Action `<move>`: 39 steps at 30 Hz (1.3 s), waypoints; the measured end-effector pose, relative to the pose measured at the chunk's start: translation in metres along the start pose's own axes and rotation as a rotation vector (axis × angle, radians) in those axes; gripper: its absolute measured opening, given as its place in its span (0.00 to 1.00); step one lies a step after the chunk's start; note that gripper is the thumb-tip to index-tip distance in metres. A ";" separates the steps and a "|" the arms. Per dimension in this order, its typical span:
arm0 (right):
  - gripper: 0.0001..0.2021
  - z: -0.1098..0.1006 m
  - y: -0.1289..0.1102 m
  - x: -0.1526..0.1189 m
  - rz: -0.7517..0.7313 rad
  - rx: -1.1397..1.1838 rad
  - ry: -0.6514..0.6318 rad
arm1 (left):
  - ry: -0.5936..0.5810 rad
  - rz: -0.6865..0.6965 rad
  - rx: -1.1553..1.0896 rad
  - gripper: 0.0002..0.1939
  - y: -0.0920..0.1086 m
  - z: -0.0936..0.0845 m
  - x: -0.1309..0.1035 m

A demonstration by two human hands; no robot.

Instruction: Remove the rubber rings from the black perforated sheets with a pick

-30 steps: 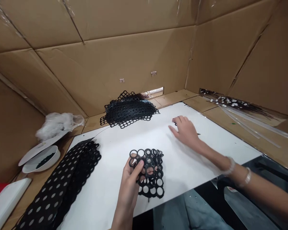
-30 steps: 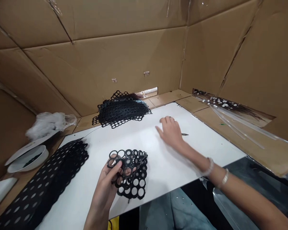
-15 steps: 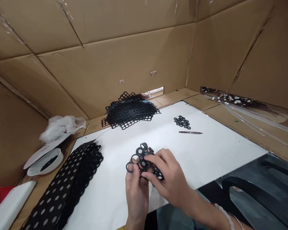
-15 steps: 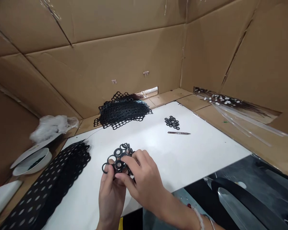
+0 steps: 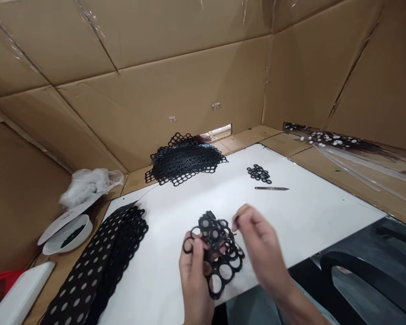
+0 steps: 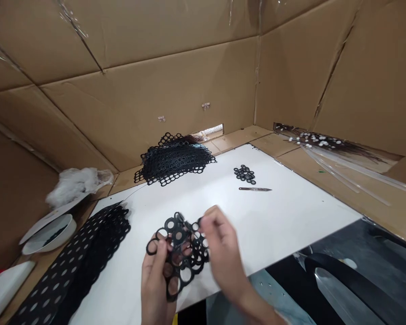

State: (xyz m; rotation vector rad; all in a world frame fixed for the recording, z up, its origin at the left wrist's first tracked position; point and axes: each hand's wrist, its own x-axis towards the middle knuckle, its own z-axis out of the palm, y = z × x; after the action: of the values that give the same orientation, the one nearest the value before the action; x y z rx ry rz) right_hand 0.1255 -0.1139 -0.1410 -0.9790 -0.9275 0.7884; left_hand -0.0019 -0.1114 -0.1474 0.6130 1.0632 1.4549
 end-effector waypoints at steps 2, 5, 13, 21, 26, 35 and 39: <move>0.12 -0.015 -0.001 0.010 -0.042 0.046 0.193 | 0.098 0.024 0.011 0.17 0.005 -0.001 0.000; 0.09 -0.026 -0.005 0.016 -0.061 0.018 0.202 | 0.137 0.083 0.042 0.18 0.008 0.000 -0.002; 0.05 0.008 -0.003 -0.006 -0.353 -0.505 0.008 | -0.001 0.256 0.408 0.16 0.000 0.010 -0.016; 0.08 0.013 -0.002 -0.016 -0.172 -0.416 -0.083 | -0.164 0.303 0.511 0.19 -0.002 0.004 -0.017; 0.06 0.010 0.000 -0.011 0.124 -0.219 -0.117 | -0.248 0.265 0.546 0.18 -0.002 0.000 -0.017; 0.11 0.001 0.019 -0.001 0.089 -0.417 -0.139 | -0.429 0.297 0.838 0.16 0.004 0.002 -0.010; 0.13 -0.008 0.019 0.008 0.157 -0.286 -0.124 | -0.465 0.185 0.766 0.15 0.003 0.003 -0.007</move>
State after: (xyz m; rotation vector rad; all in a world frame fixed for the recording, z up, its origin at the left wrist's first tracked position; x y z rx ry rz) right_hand 0.1335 -0.1029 -0.1589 -1.2755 -1.1008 0.8710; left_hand 0.0004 -0.1172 -0.1421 1.5447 1.1875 0.9387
